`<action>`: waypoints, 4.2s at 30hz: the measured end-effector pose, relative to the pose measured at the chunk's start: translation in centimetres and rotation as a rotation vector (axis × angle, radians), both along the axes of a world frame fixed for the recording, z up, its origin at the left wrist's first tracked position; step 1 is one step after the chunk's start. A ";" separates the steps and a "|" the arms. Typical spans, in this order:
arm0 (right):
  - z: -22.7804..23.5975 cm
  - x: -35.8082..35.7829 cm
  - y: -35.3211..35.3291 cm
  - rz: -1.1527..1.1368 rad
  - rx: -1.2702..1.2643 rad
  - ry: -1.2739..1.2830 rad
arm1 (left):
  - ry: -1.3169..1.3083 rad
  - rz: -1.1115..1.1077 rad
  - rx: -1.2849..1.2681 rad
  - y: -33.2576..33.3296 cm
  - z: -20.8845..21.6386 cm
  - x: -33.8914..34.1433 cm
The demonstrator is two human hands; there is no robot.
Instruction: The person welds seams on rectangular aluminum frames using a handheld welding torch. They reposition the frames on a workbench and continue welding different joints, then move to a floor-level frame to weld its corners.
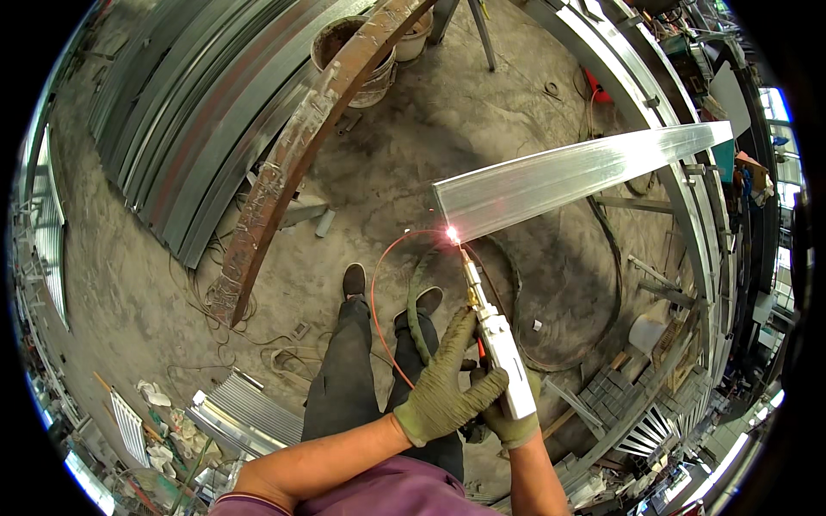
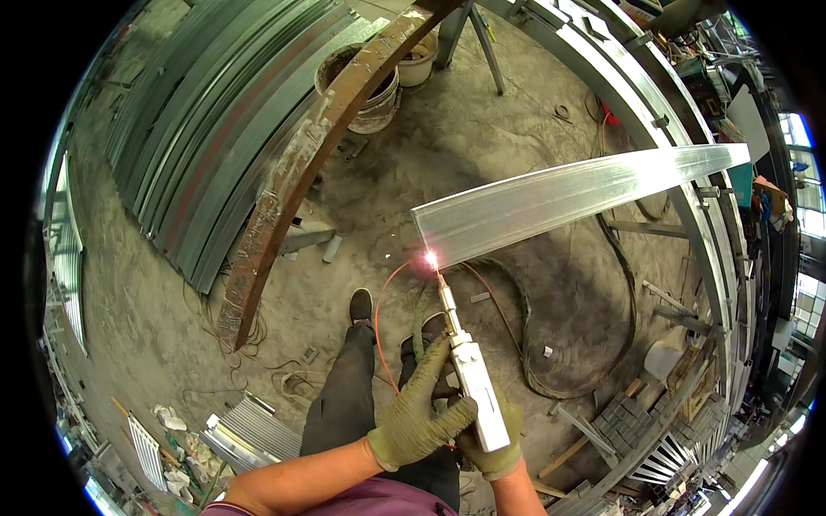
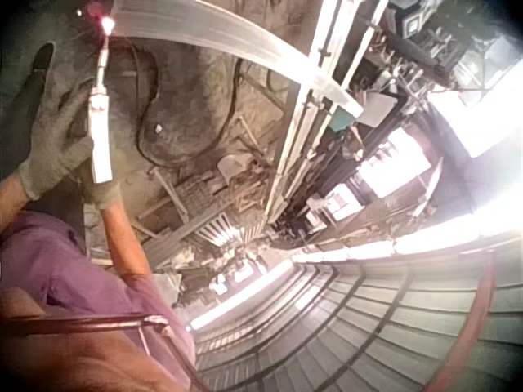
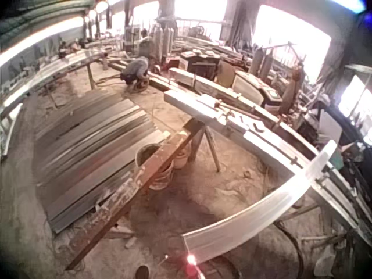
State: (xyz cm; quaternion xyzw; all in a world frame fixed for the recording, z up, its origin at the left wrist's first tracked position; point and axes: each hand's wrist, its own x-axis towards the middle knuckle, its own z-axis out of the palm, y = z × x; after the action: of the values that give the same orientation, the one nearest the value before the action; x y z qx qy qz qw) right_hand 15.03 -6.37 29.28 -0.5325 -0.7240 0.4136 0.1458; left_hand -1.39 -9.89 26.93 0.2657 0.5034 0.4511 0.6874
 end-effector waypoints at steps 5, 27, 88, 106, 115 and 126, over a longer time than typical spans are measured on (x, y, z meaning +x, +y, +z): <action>-0.3 0.8 -0.6 0.066 0.080 -0.071 | -0.057 0.041 -0.023 -0.1 -0.2 0.7; -2.0 0.2 -0.5 0.008 0.046 0.014 | -0.009 0.031 -0.025 0.7 -0.5 -0.7; -1.7 -0.6 -0.5 0.020 0.105 -0.058 | 0.018 0.027 -0.016 0.3 -0.6 -0.6; -1.6 -0.7 -0.1 0.055 0.145 -0.082 | -0.063 0.062 -0.038 0.4 -0.9 -0.7; -1.1 -0.9 0.1 0.039 0.109 -0.059 | -0.147 0.061 -0.100 0.4 -0.6 -0.7; -1.0 -1.0 0.0 0.038 0.113 -0.050 | -0.145 0.062 -0.087 0.1 -0.8 -0.6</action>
State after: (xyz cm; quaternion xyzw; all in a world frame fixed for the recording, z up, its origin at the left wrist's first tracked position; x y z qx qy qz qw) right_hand 14.04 -6.37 28.31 -0.5197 -0.7595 0.3615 0.1497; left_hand -1.94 -9.79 26.16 0.1865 0.4795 0.4679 0.7186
